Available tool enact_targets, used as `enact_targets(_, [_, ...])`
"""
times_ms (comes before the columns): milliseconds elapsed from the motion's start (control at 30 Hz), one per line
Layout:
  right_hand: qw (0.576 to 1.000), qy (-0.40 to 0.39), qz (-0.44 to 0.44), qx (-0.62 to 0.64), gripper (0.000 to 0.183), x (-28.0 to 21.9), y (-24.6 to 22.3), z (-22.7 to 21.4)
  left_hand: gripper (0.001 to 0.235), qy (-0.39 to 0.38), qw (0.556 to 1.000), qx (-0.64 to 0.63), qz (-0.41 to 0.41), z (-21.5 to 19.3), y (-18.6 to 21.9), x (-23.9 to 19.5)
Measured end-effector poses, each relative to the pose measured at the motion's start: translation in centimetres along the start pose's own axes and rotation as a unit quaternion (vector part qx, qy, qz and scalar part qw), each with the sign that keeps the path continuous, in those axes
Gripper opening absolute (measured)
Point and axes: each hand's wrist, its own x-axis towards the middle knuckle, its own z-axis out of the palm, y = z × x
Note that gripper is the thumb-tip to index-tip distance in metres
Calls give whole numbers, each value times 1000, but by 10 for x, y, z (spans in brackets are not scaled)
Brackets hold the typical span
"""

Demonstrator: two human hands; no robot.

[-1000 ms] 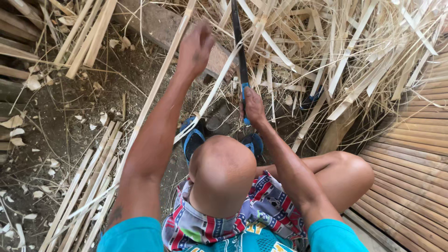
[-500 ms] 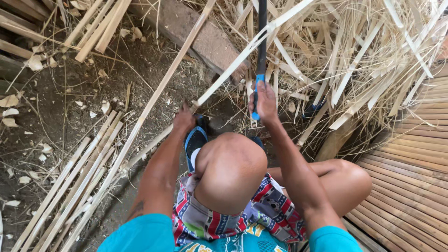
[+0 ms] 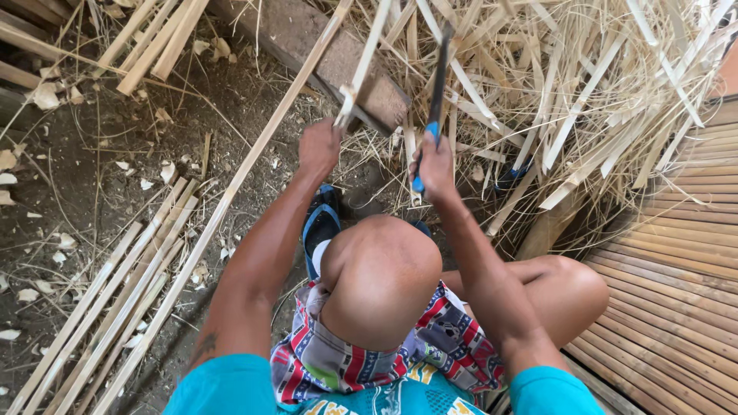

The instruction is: The person sits on the ground and uses a machete to split long bamboo strips into thinner pieces. They repeatedly strike the bamboo against a wooden block to separate the fibers and place the finished strips aside.

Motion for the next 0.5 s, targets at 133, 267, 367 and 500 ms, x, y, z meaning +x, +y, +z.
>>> enact_targets(133, [969, 23, -231, -87, 18, -32, 37, -11, 31, -16, 999, 43, 19, 18, 19, 33])
enact_targets(267, [891, -32, -409, -194, 25, -27, 34, -32, 30, -40, 997, 67, 16, 28, 29, 42])
enact_targets(367, [880, -67, -310, -354, 26, -3, 37, -40, 26, 1, 997, 45, 60, 33, 14, 31])
enact_targets(500, [840, -70, -175, -508, 31, 14, 28, -45, 14, 0, 986, 147, 82, 12, -4, 28])
